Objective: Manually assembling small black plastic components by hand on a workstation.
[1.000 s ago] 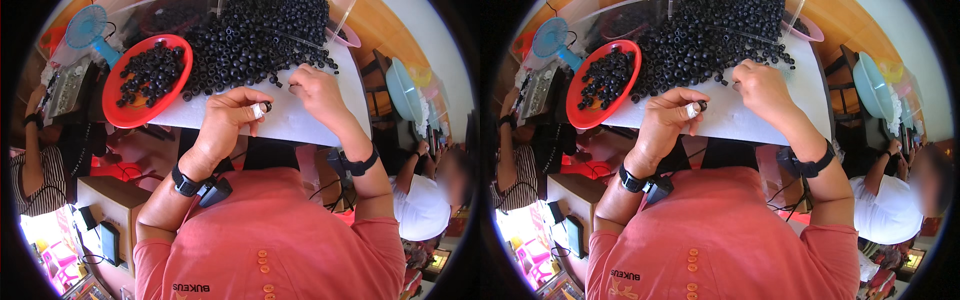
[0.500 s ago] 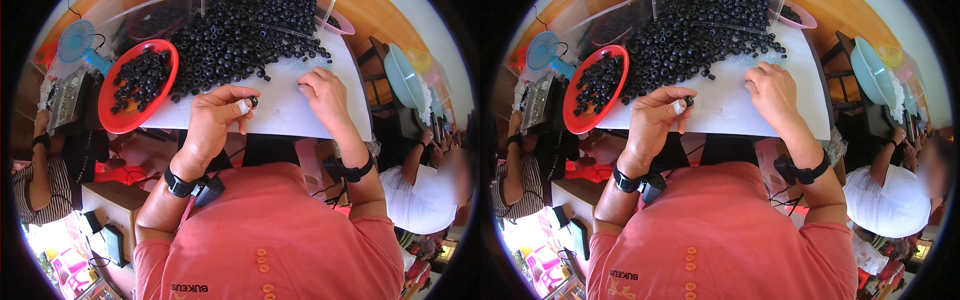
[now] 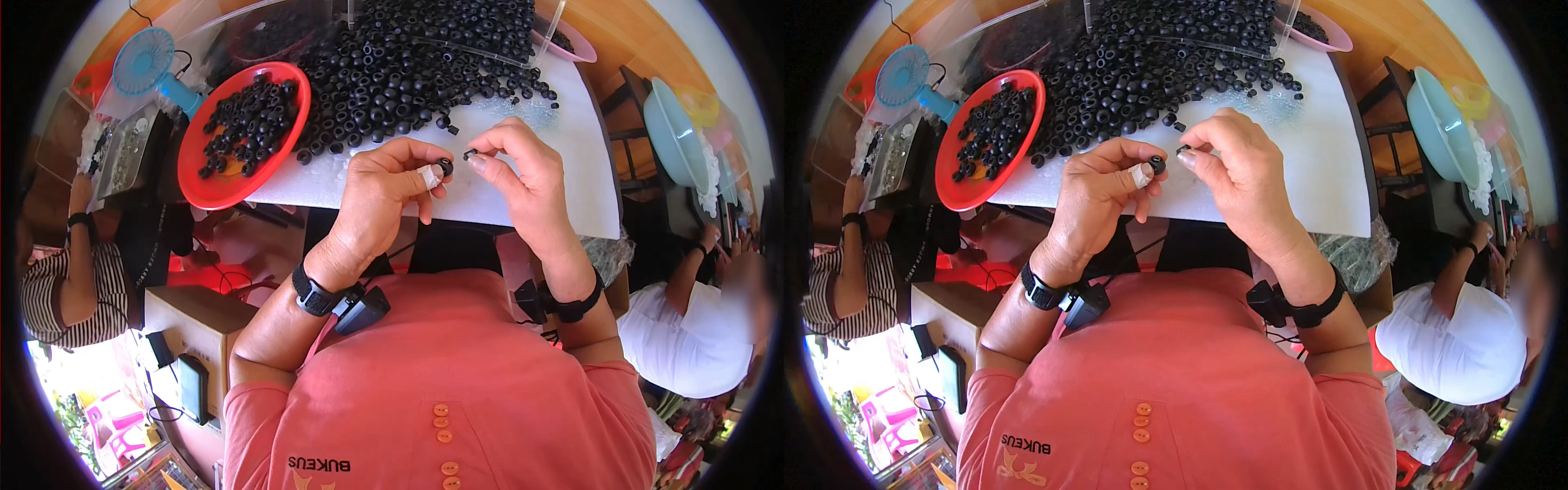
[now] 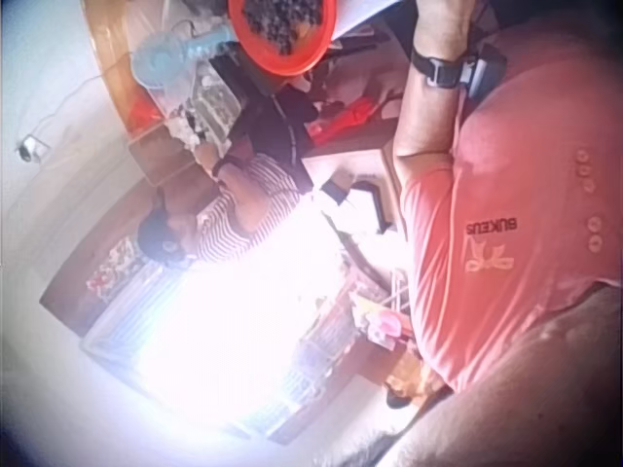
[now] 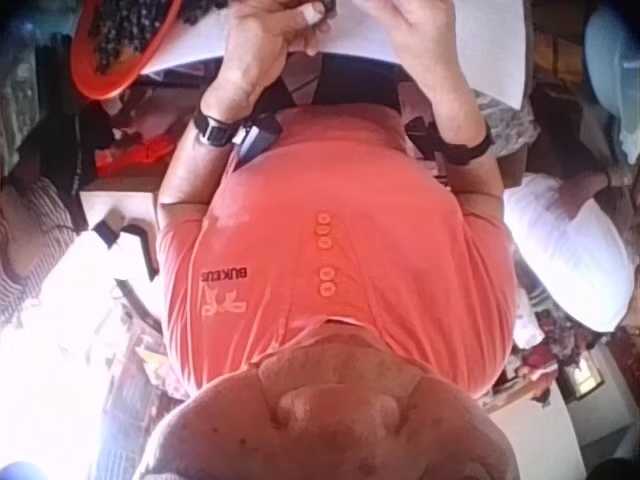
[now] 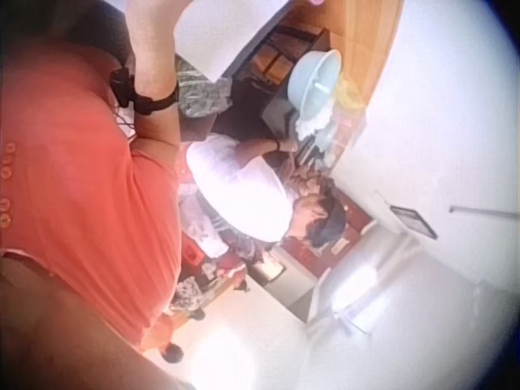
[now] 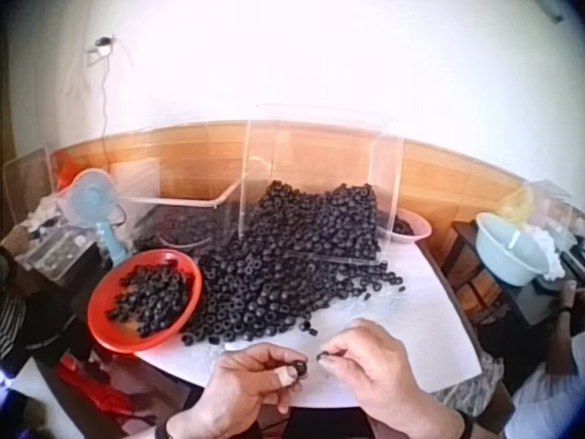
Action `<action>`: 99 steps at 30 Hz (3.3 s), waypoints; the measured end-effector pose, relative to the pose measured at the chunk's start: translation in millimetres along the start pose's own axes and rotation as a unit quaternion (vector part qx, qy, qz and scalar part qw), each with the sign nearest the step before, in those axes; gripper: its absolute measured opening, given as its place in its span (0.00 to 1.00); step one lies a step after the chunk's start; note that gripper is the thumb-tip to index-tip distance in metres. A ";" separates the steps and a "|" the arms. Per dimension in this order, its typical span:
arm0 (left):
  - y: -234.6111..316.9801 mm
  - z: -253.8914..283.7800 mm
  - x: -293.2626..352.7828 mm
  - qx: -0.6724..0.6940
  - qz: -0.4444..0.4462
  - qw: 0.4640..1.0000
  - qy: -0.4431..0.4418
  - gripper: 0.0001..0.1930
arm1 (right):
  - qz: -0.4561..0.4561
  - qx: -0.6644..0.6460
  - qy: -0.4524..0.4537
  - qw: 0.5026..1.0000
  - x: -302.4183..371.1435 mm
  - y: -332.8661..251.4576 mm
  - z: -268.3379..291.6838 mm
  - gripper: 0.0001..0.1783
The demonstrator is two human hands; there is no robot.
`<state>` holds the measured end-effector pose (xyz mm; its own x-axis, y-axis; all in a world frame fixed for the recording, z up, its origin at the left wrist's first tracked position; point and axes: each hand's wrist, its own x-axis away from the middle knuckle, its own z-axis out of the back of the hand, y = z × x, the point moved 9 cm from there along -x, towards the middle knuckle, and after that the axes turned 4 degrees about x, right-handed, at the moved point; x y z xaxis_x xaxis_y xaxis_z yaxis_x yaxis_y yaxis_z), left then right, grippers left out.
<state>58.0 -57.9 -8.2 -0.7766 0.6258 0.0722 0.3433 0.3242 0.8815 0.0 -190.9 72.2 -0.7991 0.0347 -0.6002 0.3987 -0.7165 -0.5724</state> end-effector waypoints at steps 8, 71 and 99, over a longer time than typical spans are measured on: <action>-1.0 2.4 3.5 0.014 -0.004 1.000 0.008 0.09 | 0.029 -0.031 -0.029 0.999 -7.6 -14.3 -13.3 0.10; -3.6 2.6 11.1 0.000 -0.028 0.998 0.054 0.08 | -0.169 -0.294 0.022 0.941 21.9 18.1 -39.2 0.03; -8.7 1.9 11.6 -0.035 -0.008 0.996 0.086 0.06 | 0.160 0.046 -0.016 0.986 12.1 -23.6 -26.8 0.12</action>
<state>47.0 -52.1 -15.9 -0.8630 0.4877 0.1321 0.2976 0.2793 0.9129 -7.0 -154.9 63.5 -0.6529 -0.2240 -0.7236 0.5915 -0.7475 -0.3023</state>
